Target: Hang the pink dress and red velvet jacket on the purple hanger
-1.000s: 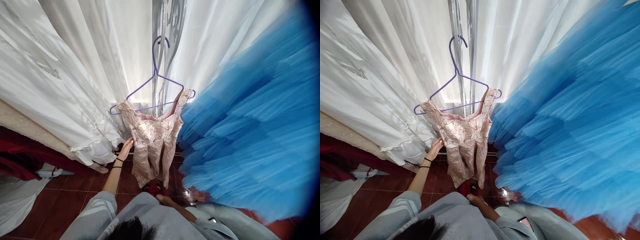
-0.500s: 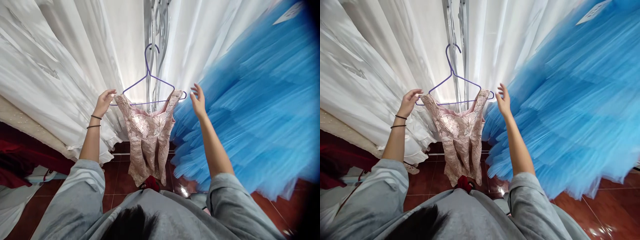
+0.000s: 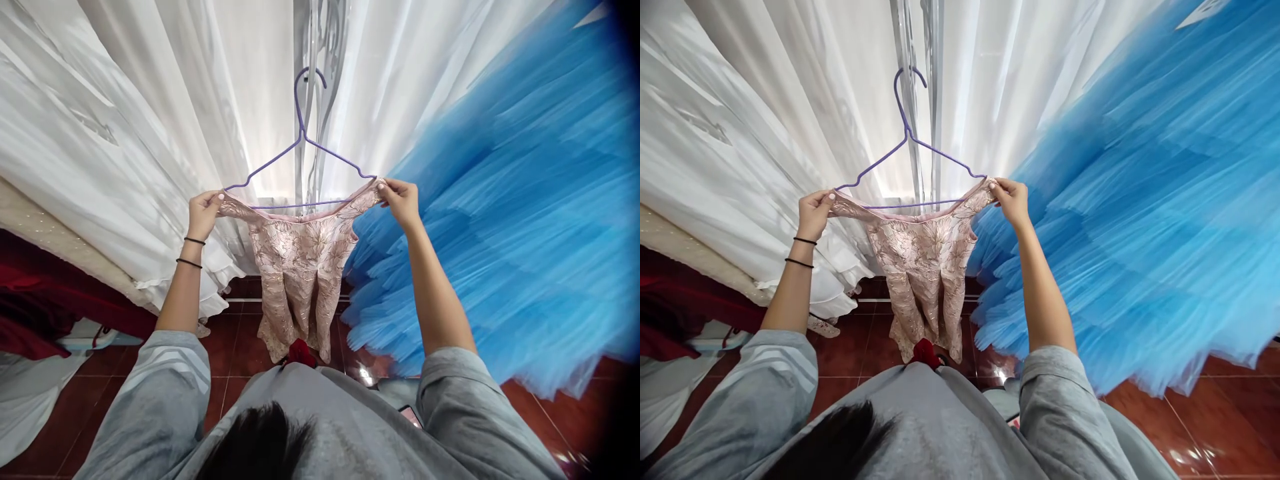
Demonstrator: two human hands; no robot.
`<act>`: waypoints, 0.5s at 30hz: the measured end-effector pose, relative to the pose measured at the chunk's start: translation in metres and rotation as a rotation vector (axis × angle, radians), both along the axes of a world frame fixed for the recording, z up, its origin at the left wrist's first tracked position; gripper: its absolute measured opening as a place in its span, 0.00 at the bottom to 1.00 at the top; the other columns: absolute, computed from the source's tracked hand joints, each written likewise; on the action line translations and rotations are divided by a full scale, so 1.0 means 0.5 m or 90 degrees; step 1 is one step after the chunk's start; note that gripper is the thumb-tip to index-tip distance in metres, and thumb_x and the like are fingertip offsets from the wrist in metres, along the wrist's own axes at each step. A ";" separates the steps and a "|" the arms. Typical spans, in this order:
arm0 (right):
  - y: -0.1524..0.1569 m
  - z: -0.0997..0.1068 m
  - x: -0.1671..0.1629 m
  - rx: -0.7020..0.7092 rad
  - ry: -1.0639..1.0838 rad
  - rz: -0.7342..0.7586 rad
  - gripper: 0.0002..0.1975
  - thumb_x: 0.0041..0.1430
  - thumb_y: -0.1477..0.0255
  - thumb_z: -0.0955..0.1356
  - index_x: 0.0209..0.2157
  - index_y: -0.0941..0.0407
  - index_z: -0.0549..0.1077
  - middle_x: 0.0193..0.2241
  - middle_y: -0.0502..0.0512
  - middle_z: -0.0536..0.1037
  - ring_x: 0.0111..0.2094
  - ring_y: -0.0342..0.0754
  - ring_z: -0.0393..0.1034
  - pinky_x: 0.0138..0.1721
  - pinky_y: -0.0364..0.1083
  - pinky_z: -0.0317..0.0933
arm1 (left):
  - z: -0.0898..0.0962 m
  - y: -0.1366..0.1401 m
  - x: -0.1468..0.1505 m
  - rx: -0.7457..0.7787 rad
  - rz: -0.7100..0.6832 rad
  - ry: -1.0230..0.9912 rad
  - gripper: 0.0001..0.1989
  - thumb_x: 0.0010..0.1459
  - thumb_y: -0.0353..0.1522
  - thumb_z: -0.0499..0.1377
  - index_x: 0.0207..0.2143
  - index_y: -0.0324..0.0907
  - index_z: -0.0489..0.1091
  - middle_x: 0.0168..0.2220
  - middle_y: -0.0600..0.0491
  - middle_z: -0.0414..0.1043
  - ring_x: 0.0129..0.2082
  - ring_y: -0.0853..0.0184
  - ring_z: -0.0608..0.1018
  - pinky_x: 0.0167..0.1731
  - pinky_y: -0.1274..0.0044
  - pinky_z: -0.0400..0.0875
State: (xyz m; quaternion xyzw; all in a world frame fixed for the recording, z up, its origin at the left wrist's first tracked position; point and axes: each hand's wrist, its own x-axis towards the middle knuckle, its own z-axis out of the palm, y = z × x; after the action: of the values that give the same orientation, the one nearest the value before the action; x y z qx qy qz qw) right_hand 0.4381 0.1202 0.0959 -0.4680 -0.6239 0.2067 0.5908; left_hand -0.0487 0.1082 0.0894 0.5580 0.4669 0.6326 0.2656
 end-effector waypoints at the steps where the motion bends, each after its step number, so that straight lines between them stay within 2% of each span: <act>1: -0.008 -0.005 -0.004 0.001 0.013 -0.011 0.30 0.49 0.45 0.73 0.37 0.60 0.81 0.22 0.50 0.72 0.21 0.42 0.69 0.19 0.39 0.58 | -0.010 -0.005 -0.004 -0.004 0.009 -0.017 0.24 0.49 0.48 0.68 0.37 0.36 0.75 0.26 0.55 0.72 0.24 0.72 0.74 0.25 0.80 0.74; 4: -0.013 -0.026 -0.016 0.015 0.071 -0.026 0.30 0.50 0.44 0.71 0.36 0.59 0.81 0.22 0.50 0.71 0.22 0.43 0.70 0.20 0.40 0.59 | -0.048 -0.012 -0.016 -0.031 0.040 -0.069 0.26 0.48 0.50 0.67 0.38 0.36 0.74 0.25 0.56 0.71 0.22 0.73 0.73 0.25 0.79 0.75; 7: -0.005 -0.087 -0.032 -0.003 0.154 -0.031 0.29 0.44 0.44 0.74 0.31 0.58 0.79 0.22 0.48 0.70 0.24 0.42 0.66 0.27 0.43 0.64 | -0.116 -0.020 -0.023 -0.100 0.053 -0.151 0.27 0.47 0.50 0.68 0.38 0.38 0.72 0.25 0.57 0.70 0.21 0.74 0.73 0.26 0.79 0.75; 9: -0.018 -0.161 -0.054 -0.075 0.217 -0.042 0.29 0.40 0.45 0.75 0.30 0.58 0.77 0.22 0.47 0.69 0.25 0.41 0.63 0.29 0.43 0.63 | -0.182 -0.041 -0.013 -0.177 0.050 -0.197 0.26 0.49 0.51 0.67 0.39 0.39 0.70 0.26 0.57 0.70 0.22 0.74 0.72 0.29 0.78 0.75; 11: -0.065 -0.255 -0.093 -0.205 0.265 -0.050 0.29 0.39 0.46 0.74 0.32 0.57 0.74 0.24 0.47 0.71 0.28 0.41 0.63 0.31 0.42 0.63 | -0.259 -0.083 0.015 -0.281 0.039 -0.200 0.24 0.53 0.51 0.64 0.39 0.41 0.69 0.27 0.57 0.71 0.24 0.72 0.73 0.31 0.77 0.75; 13: -0.149 -0.355 -0.146 -0.347 0.246 -0.026 0.26 0.46 0.47 0.72 0.32 0.56 0.71 0.28 0.49 0.74 0.32 0.43 0.66 0.34 0.42 0.64 | -0.337 -0.151 0.059 -0.392 0.010 -0.158 0.20 0.59 0.50 0.60 0.36 0.41 0.69 0.26 0.56 0.70 0.27 0.70 0.73 0.31 0.77 0.73; 15: -0.256 -0.440 -0.199 -0.439 0.201 0.004 0.22 0.50 0.52 0.73 0.28 0.58 0.70 0.26 0.50 0.73 0.31 0.43 0.66 0.33 0.42 0.64 | -0.402 -0.236 0.106 -0.452 -0.053 -0.125 0.18 0.60 0.46 0.62 0.30 0.39 0.69 0.24 0.55 0.68 0.27 0.68 0.73 0.30 0.76 0.72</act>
State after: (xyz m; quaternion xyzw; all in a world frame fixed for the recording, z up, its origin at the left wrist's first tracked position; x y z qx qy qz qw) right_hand 0.3386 -0.0078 -0.1241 -0.5997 -0.4204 0.4761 0.4867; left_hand 0.0046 -0.0097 -0.1113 0.3863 0.6064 0.4703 0.5118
